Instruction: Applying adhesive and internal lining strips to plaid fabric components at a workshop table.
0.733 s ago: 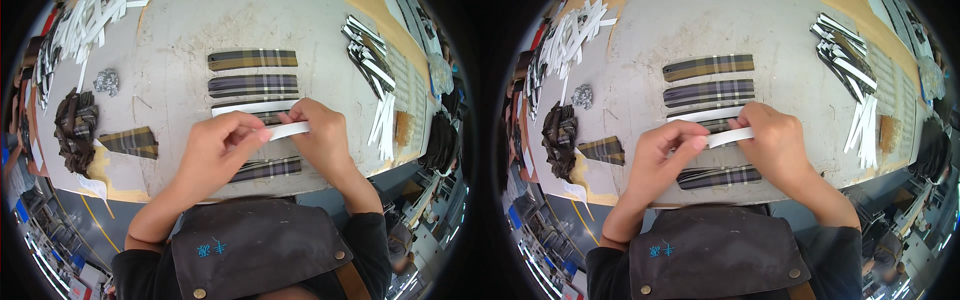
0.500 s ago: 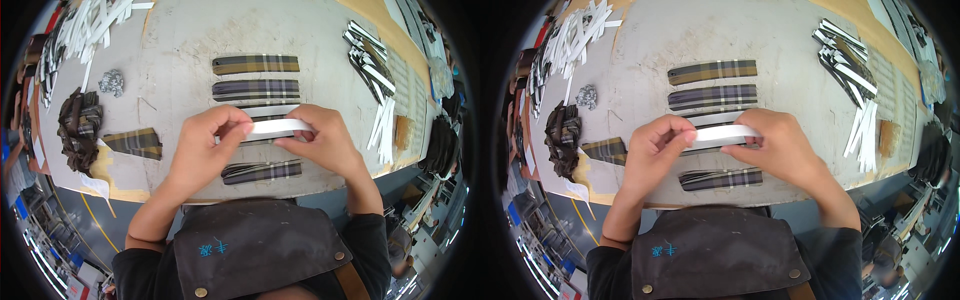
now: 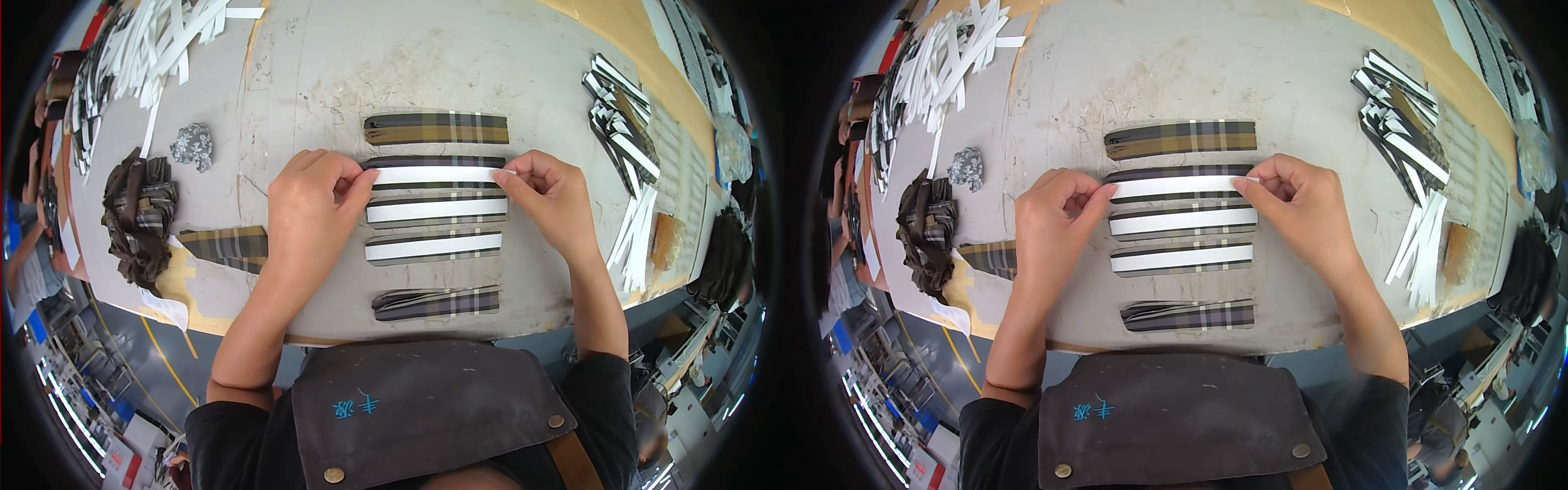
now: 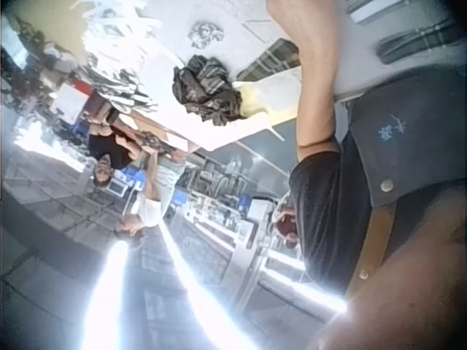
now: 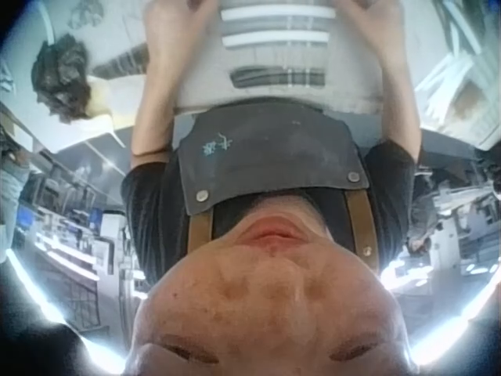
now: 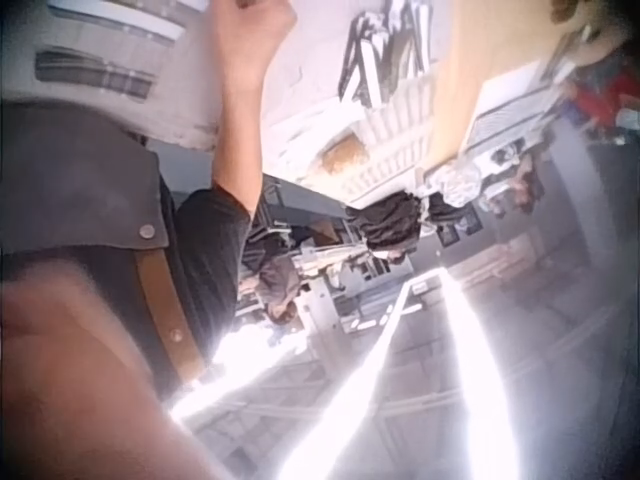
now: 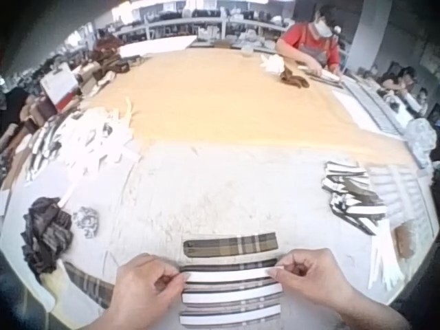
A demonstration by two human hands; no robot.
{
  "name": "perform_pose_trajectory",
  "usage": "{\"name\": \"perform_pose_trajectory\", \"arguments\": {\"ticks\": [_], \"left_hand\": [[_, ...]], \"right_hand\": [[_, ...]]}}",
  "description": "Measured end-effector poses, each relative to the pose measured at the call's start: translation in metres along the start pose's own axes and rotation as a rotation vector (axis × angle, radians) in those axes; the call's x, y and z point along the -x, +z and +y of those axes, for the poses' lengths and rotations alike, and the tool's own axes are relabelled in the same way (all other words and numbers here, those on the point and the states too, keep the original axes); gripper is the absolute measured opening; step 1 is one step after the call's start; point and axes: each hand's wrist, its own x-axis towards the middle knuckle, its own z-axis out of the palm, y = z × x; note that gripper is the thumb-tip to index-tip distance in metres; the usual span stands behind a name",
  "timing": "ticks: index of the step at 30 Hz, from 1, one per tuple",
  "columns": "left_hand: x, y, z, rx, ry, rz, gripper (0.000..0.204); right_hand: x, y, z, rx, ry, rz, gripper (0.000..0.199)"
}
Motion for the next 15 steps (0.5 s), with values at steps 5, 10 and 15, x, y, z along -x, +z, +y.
{"name": "perform_pose_trajectory", "arguments": {"ticks": [5,10,15], "left_hand": [[-0.0011,0.0044,-0.0022,-0.078,0.038,0.029,0.013],[-0.0015,0.006,-0.0021,-0.082,0.032,0.037,0.014],[-0.0013,0.0052,-0.0008,-0.058,0.005,0.032,0.014]], "right_hand": [[-0.0008,0.003,0.005,0.122,-0.097,0.106,0.018],[-0.0003,0.0012,0.0012,0.133,-0.036,0.129,0.017],[-0.0026,0.0,0.0069,0.131,-0.054,0.133,0.018]]}}
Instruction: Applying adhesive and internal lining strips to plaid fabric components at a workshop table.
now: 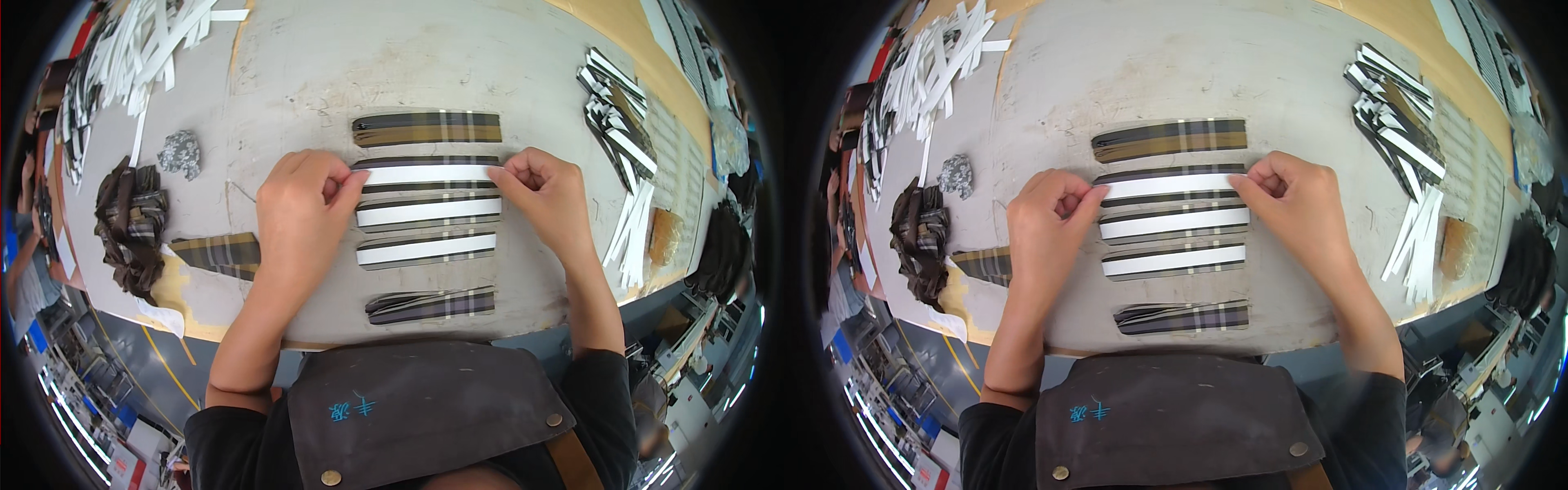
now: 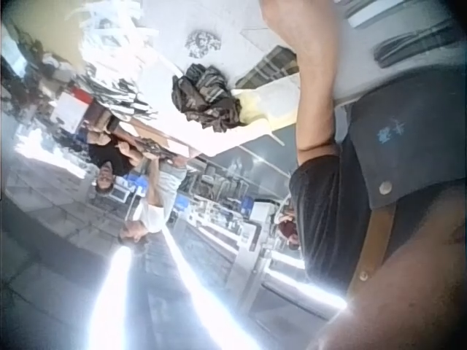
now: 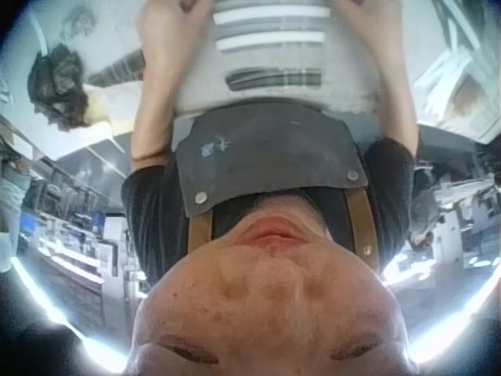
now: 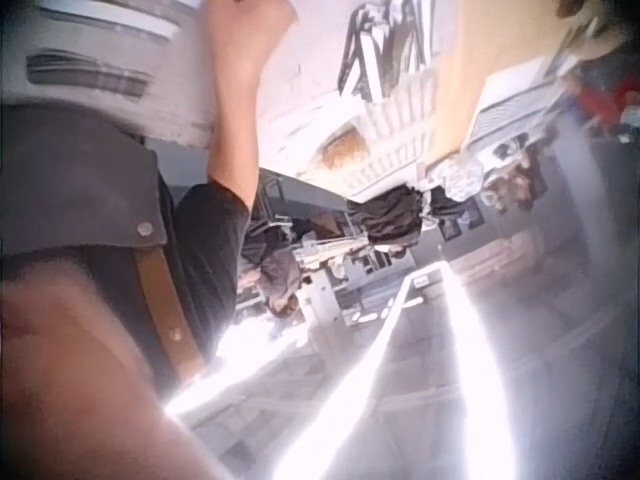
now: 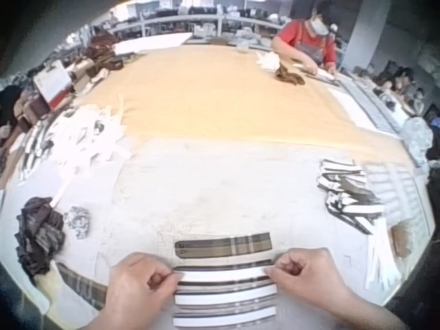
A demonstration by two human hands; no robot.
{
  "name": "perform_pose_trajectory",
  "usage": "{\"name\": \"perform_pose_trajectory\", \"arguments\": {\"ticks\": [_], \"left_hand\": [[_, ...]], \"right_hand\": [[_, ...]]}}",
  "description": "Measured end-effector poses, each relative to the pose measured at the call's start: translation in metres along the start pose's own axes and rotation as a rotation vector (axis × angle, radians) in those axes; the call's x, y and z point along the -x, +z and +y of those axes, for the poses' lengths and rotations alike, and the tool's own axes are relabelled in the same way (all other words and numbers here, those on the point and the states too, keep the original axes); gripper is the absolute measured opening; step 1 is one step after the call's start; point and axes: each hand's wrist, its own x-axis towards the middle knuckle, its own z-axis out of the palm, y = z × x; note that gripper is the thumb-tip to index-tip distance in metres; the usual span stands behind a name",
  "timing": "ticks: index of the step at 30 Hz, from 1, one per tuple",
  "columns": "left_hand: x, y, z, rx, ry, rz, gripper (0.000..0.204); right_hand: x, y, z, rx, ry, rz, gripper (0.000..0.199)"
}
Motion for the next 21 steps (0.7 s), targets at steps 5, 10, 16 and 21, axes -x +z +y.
{"name": "perform_pose_trajectory", "arguments": {"ticks": [5,10,16,21], "left_hand": [[-0.001,-0.003,0.001,-0.008,-0.048,-0.022,0.014],[-0.001,-0.004,0.0,-0.01,-0.037,-0.027,0.014],[0.007,-0.016,-0.002,0.056,0.015,0.024,0.01],[0.038,-0.012,0.001,-0.05,0.424,-0.008,0.024]], "right_hand": [[-0.001,0.001,-0.002,0.045,0.013,-0.01,0.021],[-0.001,0.003,-0.004,0.112,0.009,-0.008,0.017],[0.01,0.008,-0.017,0.198,-0.288,0.058,0.011],[0.01,0.032,-0.016,0.257,-0.883,-0.014,0.025]]}}
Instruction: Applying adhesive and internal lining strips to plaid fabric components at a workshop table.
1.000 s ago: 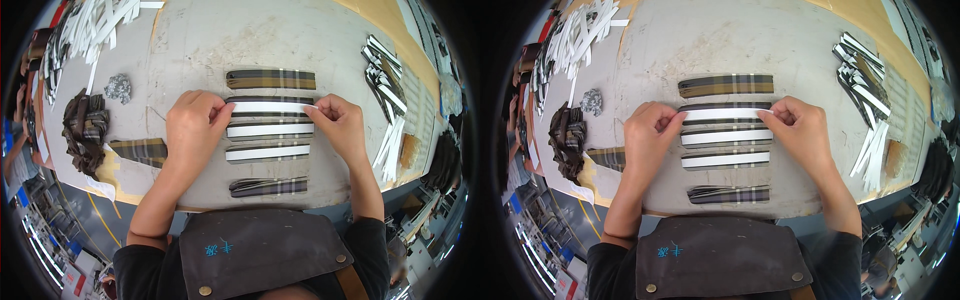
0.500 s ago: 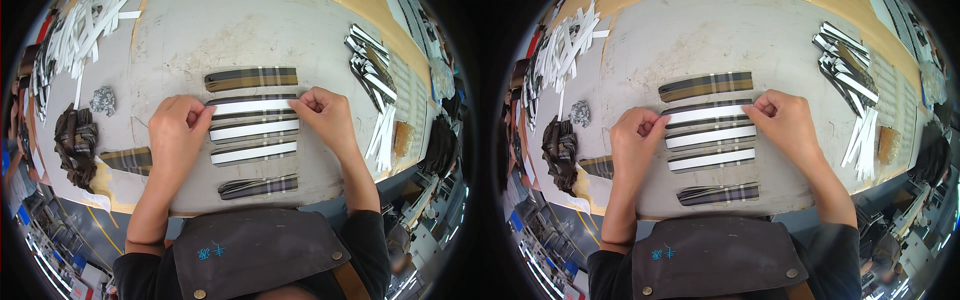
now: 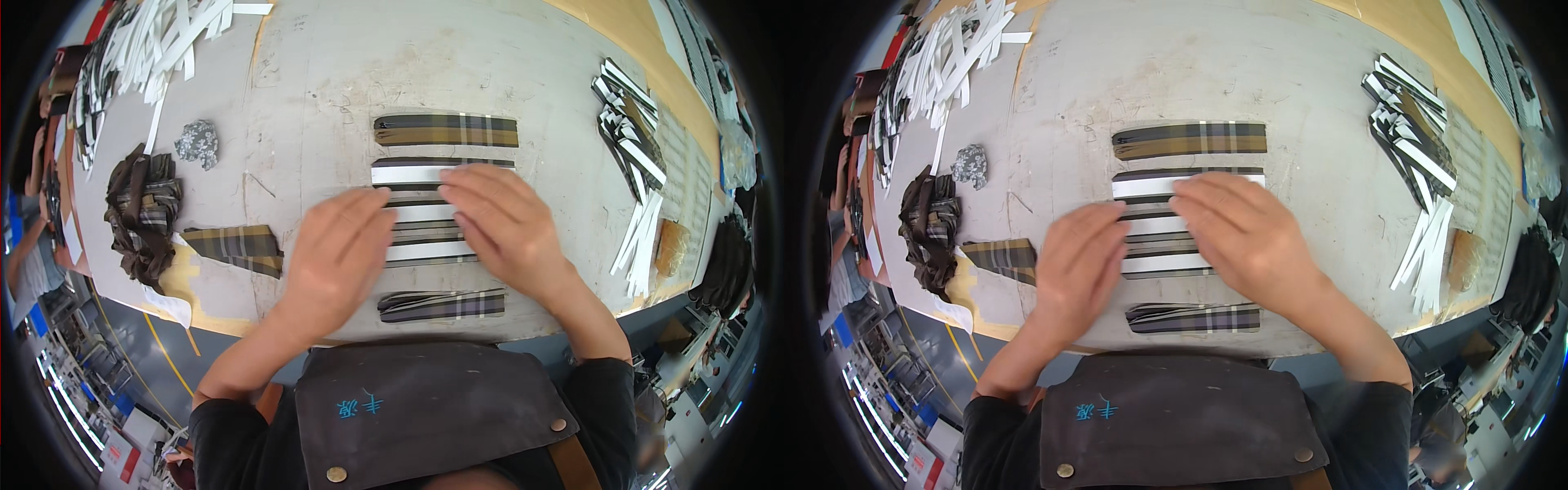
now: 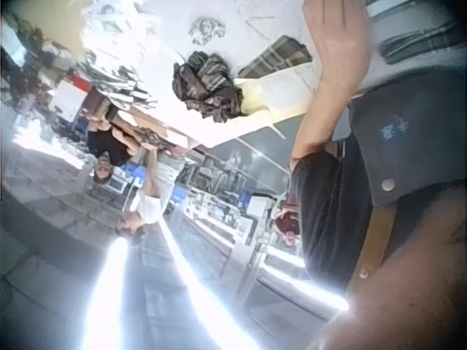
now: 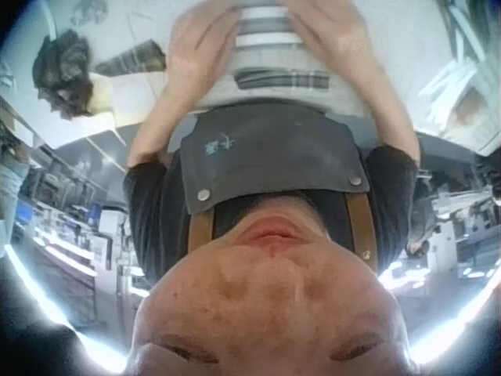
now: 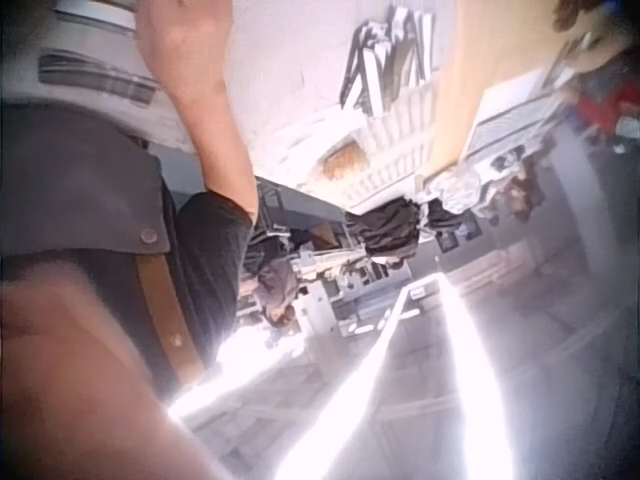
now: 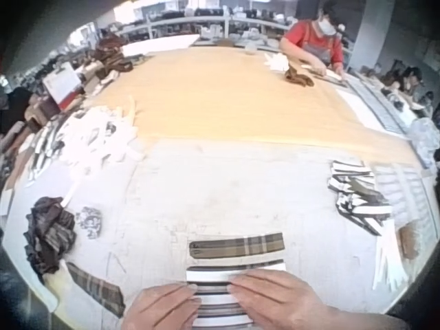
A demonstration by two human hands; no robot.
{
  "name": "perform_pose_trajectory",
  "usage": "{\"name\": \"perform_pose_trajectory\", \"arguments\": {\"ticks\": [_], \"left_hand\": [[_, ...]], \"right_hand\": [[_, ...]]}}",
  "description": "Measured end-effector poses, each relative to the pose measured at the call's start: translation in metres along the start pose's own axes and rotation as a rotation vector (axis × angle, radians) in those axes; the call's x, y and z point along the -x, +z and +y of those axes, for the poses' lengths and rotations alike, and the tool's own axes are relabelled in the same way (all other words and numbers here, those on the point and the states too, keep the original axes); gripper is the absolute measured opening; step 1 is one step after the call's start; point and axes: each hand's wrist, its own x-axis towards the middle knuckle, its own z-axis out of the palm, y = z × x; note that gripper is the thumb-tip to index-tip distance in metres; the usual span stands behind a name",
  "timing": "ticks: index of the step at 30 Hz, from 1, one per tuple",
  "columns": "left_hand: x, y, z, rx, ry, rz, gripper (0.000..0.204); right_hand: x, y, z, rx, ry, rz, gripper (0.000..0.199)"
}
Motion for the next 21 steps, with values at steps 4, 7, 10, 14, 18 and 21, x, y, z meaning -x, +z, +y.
{"name": "perform_pose_trajectory", "arguments": {"ticks": [4,7,10,14,18,21], "left_hand": [[0.004,0.007,0.012,-0.022,0.01,-0.174,0.05],[0.007,0.013,0.013,-0.06,-0.016,-0.214,0.059],[0.006,0.015,0.013,-0.093,-0.014,-0.22,0.06],[0.004,0.018,0.012,-0.131,-0.02,-0.219,0.058],[0.001,0.014,0.011,-0.211,0.014,-0.229,0.052],[0.001,0.01,0.002,-0.225,0.032,-0.169,0.042]], "right_hand": [[0.003,0.012,-0.006,0.021,-0.032,-0.084,0.036],[0.003,0.015,-0.005,0.046,-0.033,-0.1,0.037],[0.005,0.016,-0.005,0.055,-0.024,-0.088,0.037],[0.009,0.015,-0.003,0.028,0.0,-0.071,0.036],[0.024,-0.001,0.009,0.003,0.083,0.057,0.033],[0.061,-0.034,0.03,0.255,0.291,0.198,0.028]]}}
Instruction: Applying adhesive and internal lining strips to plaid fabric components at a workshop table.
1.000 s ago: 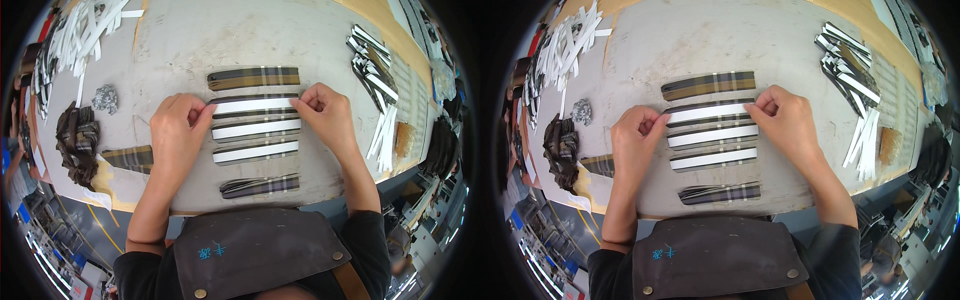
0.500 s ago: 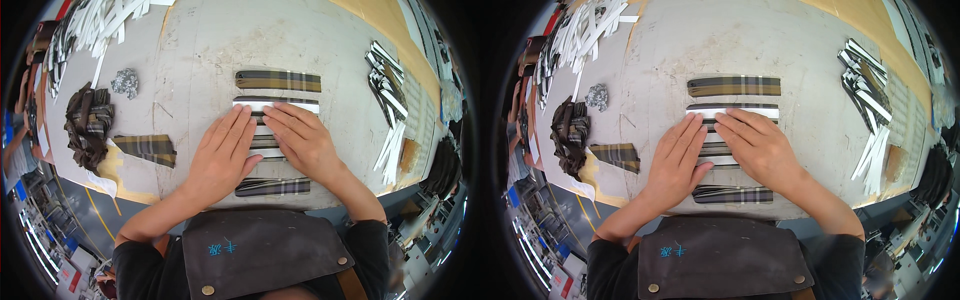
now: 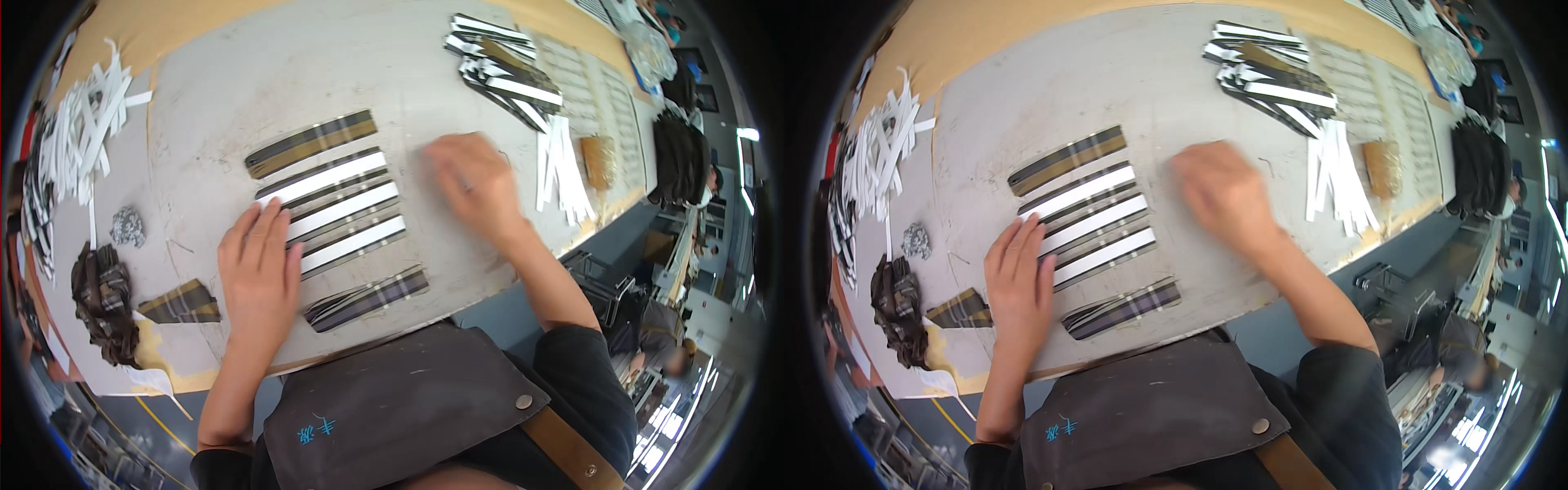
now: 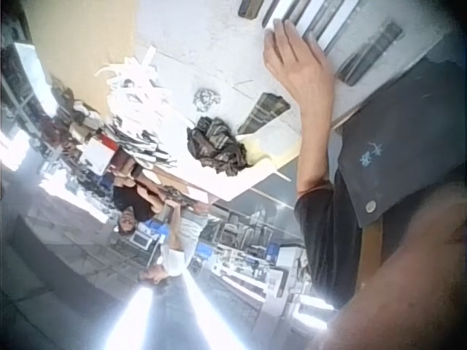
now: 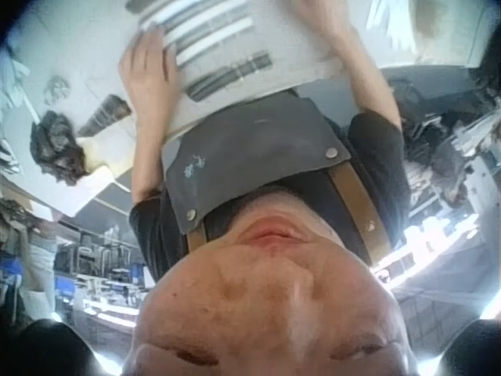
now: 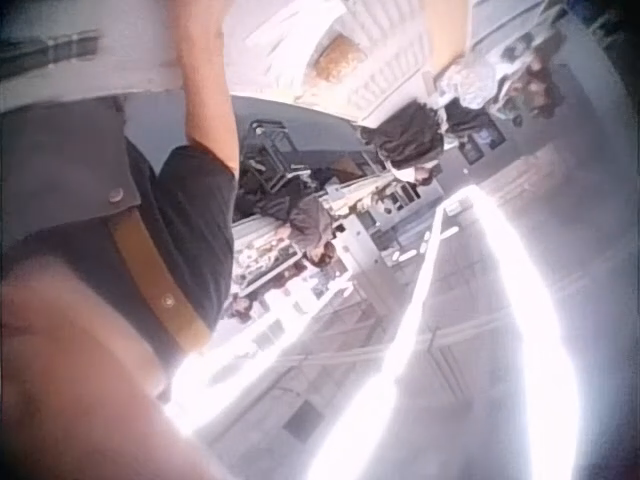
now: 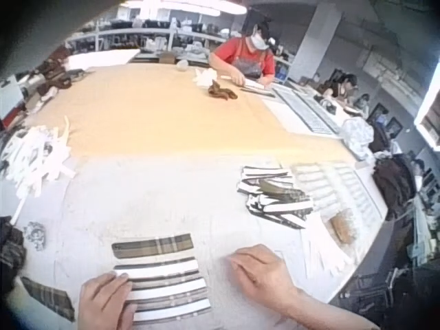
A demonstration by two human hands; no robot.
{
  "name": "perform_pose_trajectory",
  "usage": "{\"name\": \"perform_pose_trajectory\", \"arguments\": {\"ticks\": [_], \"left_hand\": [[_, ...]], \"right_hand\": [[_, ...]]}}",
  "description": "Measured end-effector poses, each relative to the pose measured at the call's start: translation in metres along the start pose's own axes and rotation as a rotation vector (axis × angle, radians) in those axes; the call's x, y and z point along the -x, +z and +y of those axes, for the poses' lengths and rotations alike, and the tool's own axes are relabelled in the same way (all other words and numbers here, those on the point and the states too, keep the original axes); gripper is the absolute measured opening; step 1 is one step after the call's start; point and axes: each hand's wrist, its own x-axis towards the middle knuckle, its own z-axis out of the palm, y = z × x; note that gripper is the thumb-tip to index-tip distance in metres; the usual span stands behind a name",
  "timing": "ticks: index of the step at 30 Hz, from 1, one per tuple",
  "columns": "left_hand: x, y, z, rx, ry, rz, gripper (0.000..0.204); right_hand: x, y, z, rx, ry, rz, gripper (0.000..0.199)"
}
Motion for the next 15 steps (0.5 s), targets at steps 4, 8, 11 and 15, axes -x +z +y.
{"name": "perform_pose_trajectory", "arguments": {"ticks": [4,8,11,15], "left_hand": [[-0.001,-0.005,0.003,0.114,-0.054,0.159,0.029],[-0.004,-0.008,0.01,0.112,-0.035,0.201,0.026],[-0.001,-0.012,0.017,0.147,-0.038,0.221,0.024],[0.001,-0.014,0.02,0.161,-0.046,0.232,0.023]], "right_hand": [[0.028,-0.055,0.065,0.379,0.526,0.18,0.02],[0.055,-0.081,0.097,0.422,0.631,0.068,0.023],[0.047,-0.083,0.086,0.518,0.691,-0.063,0.022],[0.049,-0.093,0.074,0.589,0.718,-0.183,0.022]]}}
